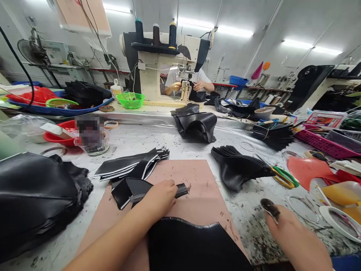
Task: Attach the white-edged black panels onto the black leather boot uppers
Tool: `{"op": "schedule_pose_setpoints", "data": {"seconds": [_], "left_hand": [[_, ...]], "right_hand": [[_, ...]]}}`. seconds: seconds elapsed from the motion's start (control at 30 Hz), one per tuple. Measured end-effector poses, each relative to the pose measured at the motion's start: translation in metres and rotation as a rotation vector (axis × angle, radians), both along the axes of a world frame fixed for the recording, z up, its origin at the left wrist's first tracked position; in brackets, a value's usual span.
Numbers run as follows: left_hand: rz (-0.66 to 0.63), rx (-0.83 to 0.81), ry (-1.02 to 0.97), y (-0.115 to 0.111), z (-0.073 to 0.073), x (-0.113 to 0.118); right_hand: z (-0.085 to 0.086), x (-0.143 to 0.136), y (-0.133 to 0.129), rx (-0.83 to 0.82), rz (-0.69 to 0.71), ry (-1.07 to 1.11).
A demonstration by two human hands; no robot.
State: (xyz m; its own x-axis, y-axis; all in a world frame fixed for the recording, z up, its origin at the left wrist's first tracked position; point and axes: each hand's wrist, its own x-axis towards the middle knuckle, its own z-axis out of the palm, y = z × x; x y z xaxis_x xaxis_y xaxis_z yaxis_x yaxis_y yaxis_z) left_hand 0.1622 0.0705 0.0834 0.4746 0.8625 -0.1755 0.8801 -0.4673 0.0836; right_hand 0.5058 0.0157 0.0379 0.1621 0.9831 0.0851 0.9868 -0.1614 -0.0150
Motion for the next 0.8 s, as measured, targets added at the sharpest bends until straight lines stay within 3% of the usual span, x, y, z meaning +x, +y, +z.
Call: {"op": "schedule_pose_setpoints", "data": {"seconds": [0.1, 0.2, 0.27, 0.4, 0.5, 0.57, 0.63, 0.73, 0.8], "left_hand": [[-0.039, 0.066, 0.01, 0.002, -0.001, 0.002], [-0.071, 0.201, -0.019, -0.005, 0.011, 0.004], [-0.087, 0.314, -0.081, -0.015, 0.03, 0.008], [-0.173, 0.527, -0.379, -0.042, 0.08, 0.014], [-0.219, 0.673, -0.755, -0.063, 0.095, 0.008], [-0.135, 0.724, -0.823, -0.077, 0.085, -0.004], [-0.055, 0.705, -0.728, -0.093, 0.063, -0.02], [-0.067, 0.649, -0.422, -0.119, 0.02, -0.039], [-0.048, 0.639, -0.247, -0.134, -0.004, -0.044]], "right_hand": [[-0.009, 0.015, -0.003, 0.106, -0.114, -0.094], [-0.003, -0.006, 0.005, 0.285, -0.01, 0.057], [0.009, -0.04, 0.012, 0.361, 0.2, 0.371], [0.048, -0.122, 0.022, 0.26, 0.702, 0.959], [0.086, -0.156, 0.022, 0.318, 1.022, 1.154], [0.112, -0.159, 0.023, 0.377, 1.105, 1.176], [0.134, -0.152, 0.028, 0.346, 1.122, 1.033], [0.148, -0.151, 0.041, 0.028, 1.092, 0.591], [0.142, -0.163, 0.052, -0.281, 1.064, 0.326]]}}
